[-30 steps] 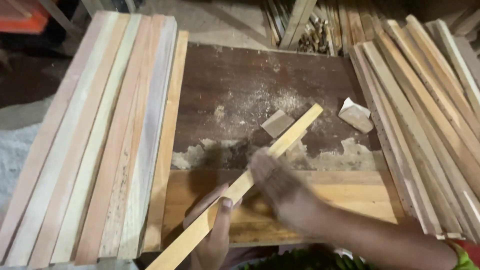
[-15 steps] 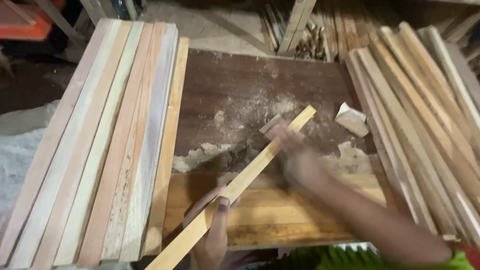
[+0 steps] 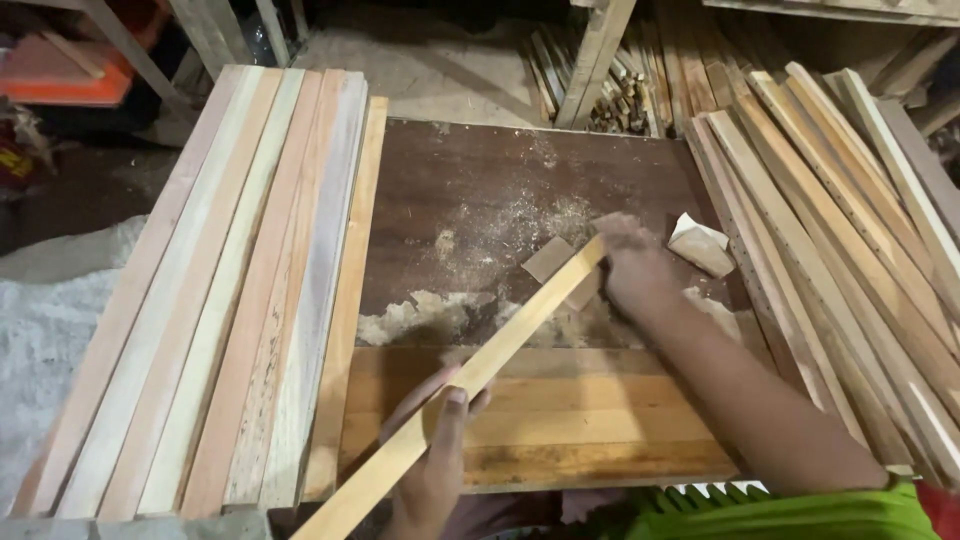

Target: The person smooths the edges of thin wooden strips using a small block of wood. They pick up each strip from a pile, rub the block along the edges, and place the finished piece onto a separate stack.

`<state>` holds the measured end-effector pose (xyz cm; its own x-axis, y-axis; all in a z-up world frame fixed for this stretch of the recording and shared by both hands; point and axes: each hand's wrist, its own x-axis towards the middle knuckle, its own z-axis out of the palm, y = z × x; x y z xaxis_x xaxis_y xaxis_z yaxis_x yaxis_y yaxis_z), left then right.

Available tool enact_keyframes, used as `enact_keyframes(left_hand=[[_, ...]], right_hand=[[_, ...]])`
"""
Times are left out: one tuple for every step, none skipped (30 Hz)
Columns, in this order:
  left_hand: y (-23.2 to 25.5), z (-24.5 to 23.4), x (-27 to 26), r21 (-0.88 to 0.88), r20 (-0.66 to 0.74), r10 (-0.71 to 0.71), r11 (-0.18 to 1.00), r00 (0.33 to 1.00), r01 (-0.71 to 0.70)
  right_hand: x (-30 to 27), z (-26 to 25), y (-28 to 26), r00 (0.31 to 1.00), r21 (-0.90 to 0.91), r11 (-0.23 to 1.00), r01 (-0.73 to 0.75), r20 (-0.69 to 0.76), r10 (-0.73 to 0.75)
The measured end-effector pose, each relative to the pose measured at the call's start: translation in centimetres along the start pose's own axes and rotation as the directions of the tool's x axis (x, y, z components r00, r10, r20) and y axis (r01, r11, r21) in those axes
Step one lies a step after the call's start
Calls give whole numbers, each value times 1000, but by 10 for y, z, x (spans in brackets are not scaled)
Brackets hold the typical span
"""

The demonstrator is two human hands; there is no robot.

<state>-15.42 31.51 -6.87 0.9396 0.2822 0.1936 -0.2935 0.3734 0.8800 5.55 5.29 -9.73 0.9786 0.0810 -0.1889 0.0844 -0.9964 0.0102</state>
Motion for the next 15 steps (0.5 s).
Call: enact_keyframes(left_hand=[[-4, -1, -4, -56, -93, -2, 998, 996, -3], [-11, 1, -1, -120, -180, -3, 993, 984, -19], [1, 5, 7, -128, -174, 0, 992, 985, -22], [15, 5, 7, 140, -185, -54, 987, 981, 80], [29, 5, 8, 393, -208, -104, 901, 973, 181], [31, 9, 7, 399, -208, -111, 897, 972, 188], [33, 12, 6, 192, -246, -191, 951, 950, 241], [34, 16, 5, -31, -271, -266, 963, 925, 267], [29, 12, 7, -31, -277, -262, 964, 925, 264], [24, 9, 6, -1, -178, -152, 988, 972, 155], [20, 7, 4, 17, -75, -40, 999, 996, 41], [19, 9, 5, 14, -74, -34, 999, 997, 35], [19, 11, 6, -47, -74, -55, 998, 996, 52], [20, 13, 6, -105, -69, -84, 992, 994, 76], [17, 11, 4, -106, -64, -85, 991, 994, 78]], right_hand=[[-10, 33, -11, 941, 272, 914, 300, -243, -237], [-15, 62, -18, 772, 421, 682, 598, -530, -350], [-48, 17, -55, 770, 413, 687, 597, -534, -348], [-100, -16, -89, 588, 270, 538, 799, -542, -601], [-163, -46, -113, 347, 135, 324, 936, -499, -794], [-163, -66, -115, 352, 146, 324, 935, -501, -791], [-162, -86, -117, 696, 584, 458, 670, -281, -661], [-160, -108, -119, 852, 837, 500, 222, 83, -518], [-148, -138, -125, 848, 836, 499, 226, 83, -523], [-137, -167, -130, 946, 781, 589, -207, 314, -83], [-127, -197, -135, 791, 633, 475, -612, 490, 367], [-61, -141, -93, 794, 635, 477, -607, 483, 368], [-8, -84, -41, 951, 418, 857, -302, 198, 239], [28, -27, 20, 999, 33, 999, 33, -5, -33], [7, -48, -3, 1000, 34, 999, 29, -6, -29]])
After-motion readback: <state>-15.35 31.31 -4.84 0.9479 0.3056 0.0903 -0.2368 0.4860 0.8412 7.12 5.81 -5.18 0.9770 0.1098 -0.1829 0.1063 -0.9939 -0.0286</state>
